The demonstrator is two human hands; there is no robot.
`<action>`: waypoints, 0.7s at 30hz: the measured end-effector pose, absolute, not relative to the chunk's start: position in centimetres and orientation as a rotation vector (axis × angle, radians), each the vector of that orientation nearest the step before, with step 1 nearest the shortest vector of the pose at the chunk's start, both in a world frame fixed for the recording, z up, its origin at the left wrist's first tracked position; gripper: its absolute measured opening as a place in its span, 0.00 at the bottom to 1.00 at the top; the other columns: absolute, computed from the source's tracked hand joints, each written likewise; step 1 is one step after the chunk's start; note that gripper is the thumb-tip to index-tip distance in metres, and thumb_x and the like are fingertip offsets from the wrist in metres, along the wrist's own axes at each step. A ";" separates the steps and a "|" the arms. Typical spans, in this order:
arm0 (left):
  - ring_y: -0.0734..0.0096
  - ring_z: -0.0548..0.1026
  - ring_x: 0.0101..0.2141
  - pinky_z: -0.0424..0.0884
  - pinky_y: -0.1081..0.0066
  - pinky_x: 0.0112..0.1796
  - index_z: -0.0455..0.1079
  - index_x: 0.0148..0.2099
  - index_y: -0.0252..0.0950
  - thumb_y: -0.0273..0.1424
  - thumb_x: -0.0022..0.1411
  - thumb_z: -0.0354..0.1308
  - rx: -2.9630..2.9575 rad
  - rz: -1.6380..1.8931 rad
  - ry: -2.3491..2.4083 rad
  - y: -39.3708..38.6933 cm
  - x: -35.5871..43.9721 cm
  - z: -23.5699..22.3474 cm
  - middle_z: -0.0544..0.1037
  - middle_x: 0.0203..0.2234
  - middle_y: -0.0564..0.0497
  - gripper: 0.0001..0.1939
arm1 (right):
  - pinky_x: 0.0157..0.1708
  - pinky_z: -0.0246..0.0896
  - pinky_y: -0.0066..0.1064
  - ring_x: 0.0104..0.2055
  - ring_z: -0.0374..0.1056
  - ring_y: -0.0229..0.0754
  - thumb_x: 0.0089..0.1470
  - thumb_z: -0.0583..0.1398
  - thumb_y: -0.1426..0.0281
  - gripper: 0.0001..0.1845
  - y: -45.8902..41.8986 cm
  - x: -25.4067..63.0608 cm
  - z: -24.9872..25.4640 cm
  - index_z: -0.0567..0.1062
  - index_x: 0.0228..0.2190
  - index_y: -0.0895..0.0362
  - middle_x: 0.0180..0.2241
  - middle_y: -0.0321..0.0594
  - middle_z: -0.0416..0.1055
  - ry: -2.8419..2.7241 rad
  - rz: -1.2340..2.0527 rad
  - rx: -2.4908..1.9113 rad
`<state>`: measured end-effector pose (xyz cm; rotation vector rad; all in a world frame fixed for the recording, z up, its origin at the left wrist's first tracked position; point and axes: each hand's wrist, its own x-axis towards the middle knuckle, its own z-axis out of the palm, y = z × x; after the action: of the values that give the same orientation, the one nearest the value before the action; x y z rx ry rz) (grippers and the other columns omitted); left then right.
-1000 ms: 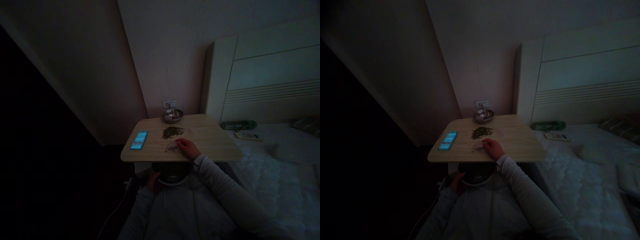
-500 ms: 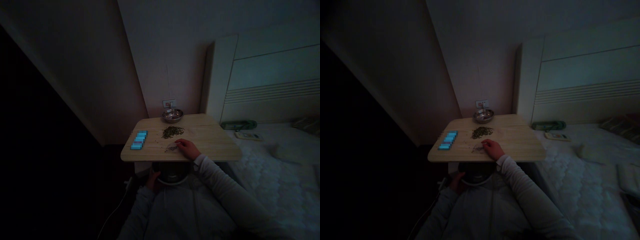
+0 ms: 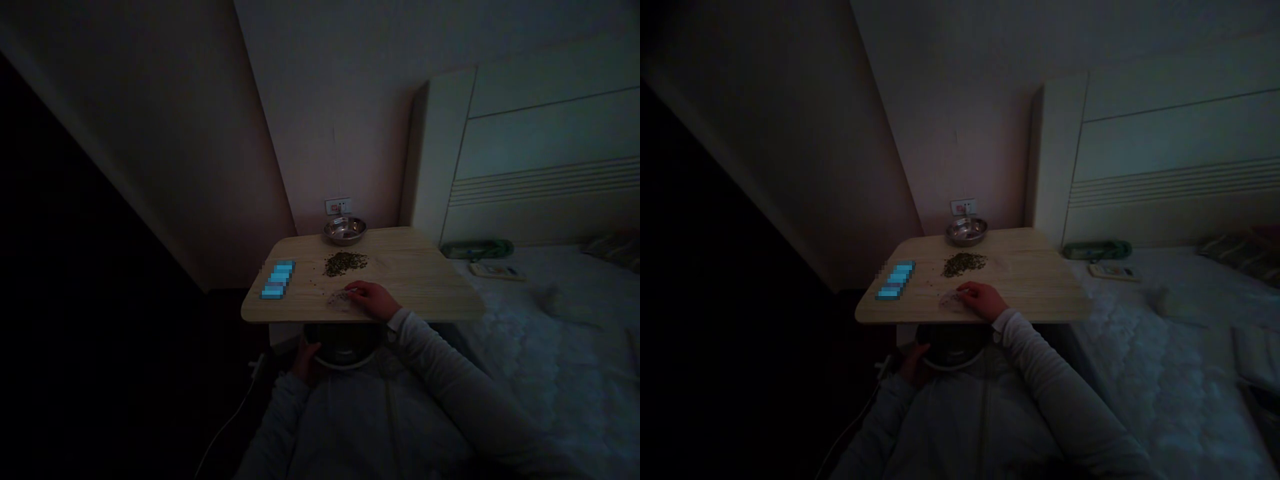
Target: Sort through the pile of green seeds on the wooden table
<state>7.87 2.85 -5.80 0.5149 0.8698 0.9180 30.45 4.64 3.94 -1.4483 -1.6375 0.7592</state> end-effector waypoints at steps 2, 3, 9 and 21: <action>0.52 0.73 0.52 0.66 0.56 0.55 0.75 0.37 0.37 0.26 0.44 0.66 0.515 0.922 0.872 2.9 7.8 -5.7 0.83 0.34 0.45 0.14 | 0.28 0.58 0.28 0.24 0.64 0.37 0.51 0.57 0.64 0.17 4.6 30.3 4.0 0.78 0.39 0.59 0.22 0.35 0.71 -1.624 0.737 -1.500; 0.52 0.73 0.52 0.66 0.57 0.55 0.74 0.36 0.38 0.26 0.45 0.65 0.516 0.917 0.872 2.9 7.8 -5.7 0.83 0.34 0.45 0.12 | 0.28 0.58 0.28 0.24 0.64 0.37 0.51 0.57 0.64 0.16 4.6 30.3 4.1 0.78 0.39 0.59 0.21 0.35 0.71 -1.612 0.716 -1.528; 0.51 0.74 0.52 0.66 0.54 0.55 0.74 0.38 0.38 0.26 0.46 0.65 0.498 0.874 0.876 3.2 7.7 -5.7 0.83 0.37 0.46 0.14 | 0.28 0.56 0.28 0.24 0.62 0.36 0.48 0.57 0.69 0.12 4.6 30.3 4.3 0.77 0.34 0.58 0.20 0.33 0.68 -1.560 0.587 -1.583; 0.49 0.72 0.53 0.63 0.53 0.57 0.75 0.38 0.39 0.25 0.41 0.67 0.557 1.001 0.892 3.7 8.2 -7.3 0.82 0.36 0.46 0.17 | 0.25 0.52 0.26 0.22 0.59 0.34 0.44 0.57 0.73 0.06 4.6 30.3 4.4 0.73 0.28 0.57 0.18 0.29 0.63 -1.460 0.560 -1.600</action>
<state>8.18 3.68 -7.28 0.5568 0.8922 1.0009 30.29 4.60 4.43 -1.5998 -1.4603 0.5596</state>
